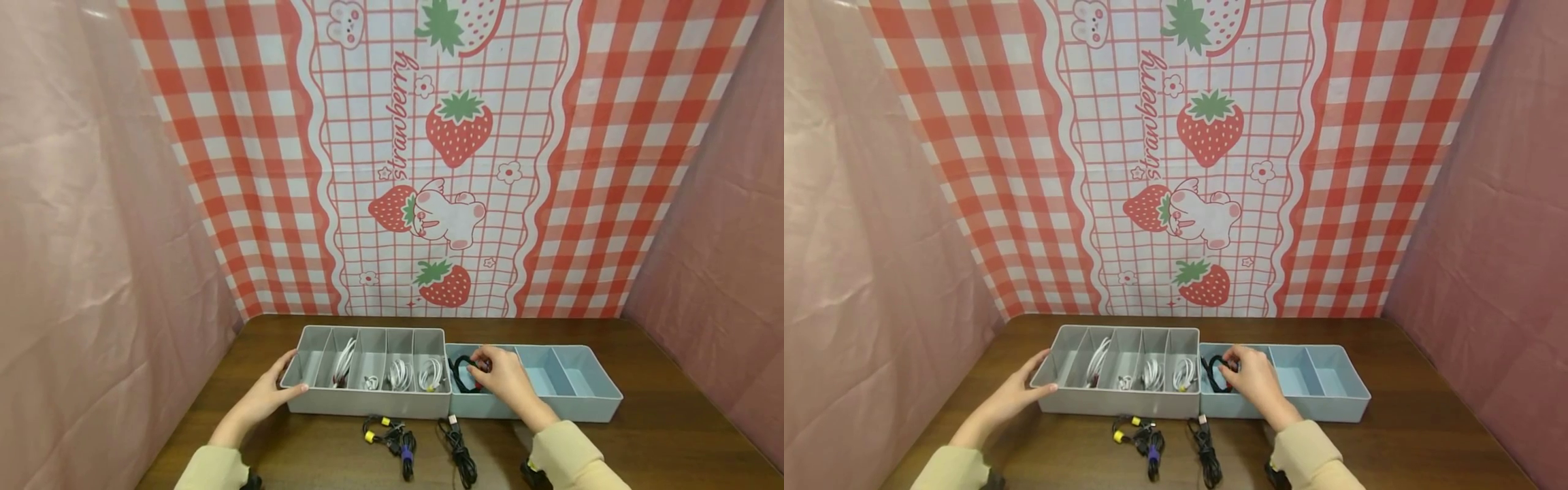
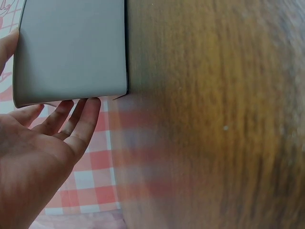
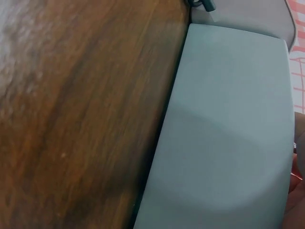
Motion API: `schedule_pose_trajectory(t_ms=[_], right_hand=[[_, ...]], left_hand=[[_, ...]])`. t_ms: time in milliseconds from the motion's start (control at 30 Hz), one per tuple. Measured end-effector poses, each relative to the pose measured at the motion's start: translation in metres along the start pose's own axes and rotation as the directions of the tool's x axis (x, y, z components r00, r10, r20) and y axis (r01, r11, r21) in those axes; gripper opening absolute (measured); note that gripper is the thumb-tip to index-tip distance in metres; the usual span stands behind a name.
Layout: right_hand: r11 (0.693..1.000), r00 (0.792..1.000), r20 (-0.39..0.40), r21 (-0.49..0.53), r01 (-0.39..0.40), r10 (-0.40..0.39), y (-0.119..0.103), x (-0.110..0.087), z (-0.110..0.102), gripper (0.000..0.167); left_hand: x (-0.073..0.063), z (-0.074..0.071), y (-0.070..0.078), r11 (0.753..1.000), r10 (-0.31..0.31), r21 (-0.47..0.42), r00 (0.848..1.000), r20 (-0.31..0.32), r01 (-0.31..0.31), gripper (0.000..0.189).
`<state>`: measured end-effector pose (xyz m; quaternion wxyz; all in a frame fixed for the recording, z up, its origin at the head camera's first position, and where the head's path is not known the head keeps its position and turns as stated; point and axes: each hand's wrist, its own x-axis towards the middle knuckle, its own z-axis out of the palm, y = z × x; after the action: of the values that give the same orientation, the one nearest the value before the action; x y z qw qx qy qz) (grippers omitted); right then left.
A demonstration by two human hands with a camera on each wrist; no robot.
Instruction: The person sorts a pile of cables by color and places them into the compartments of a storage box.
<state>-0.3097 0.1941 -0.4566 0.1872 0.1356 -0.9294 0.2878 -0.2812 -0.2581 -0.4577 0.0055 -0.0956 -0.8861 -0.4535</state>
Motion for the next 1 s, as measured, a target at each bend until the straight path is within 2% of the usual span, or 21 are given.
schedule_pose_trajectory(t_ms=[300, 700, 1000], right_hand=[[0.998, 0.996, -0.063, 0.018, 0.062, -0.061, -0.001, 0.001, -0.009, 0.013], [0.995, 0.991, -0.093, -0.001, 0.098, -0.098, -0.011, 0.001, -0.027, 0.018], [0.997, 0.992, -0.103, 0.005, 0.072, -0.071, -0.018, -0.004, -0.04, 0.02]], left_hand=[[0.001, 0.001, 0.0, 1.0, -0.007, 0.003, 1.0, 0.003, 0.007, 0.081], [0.001, -0.002, 0.0, 1.0, 0.0, 0.004, 1.0, 0.015, 0.0, 0.08], [-0.001, -0.001, 0.0, 1.0, -0.014, 0.011, 1.0, 0.012, 0.014, 0.081]])
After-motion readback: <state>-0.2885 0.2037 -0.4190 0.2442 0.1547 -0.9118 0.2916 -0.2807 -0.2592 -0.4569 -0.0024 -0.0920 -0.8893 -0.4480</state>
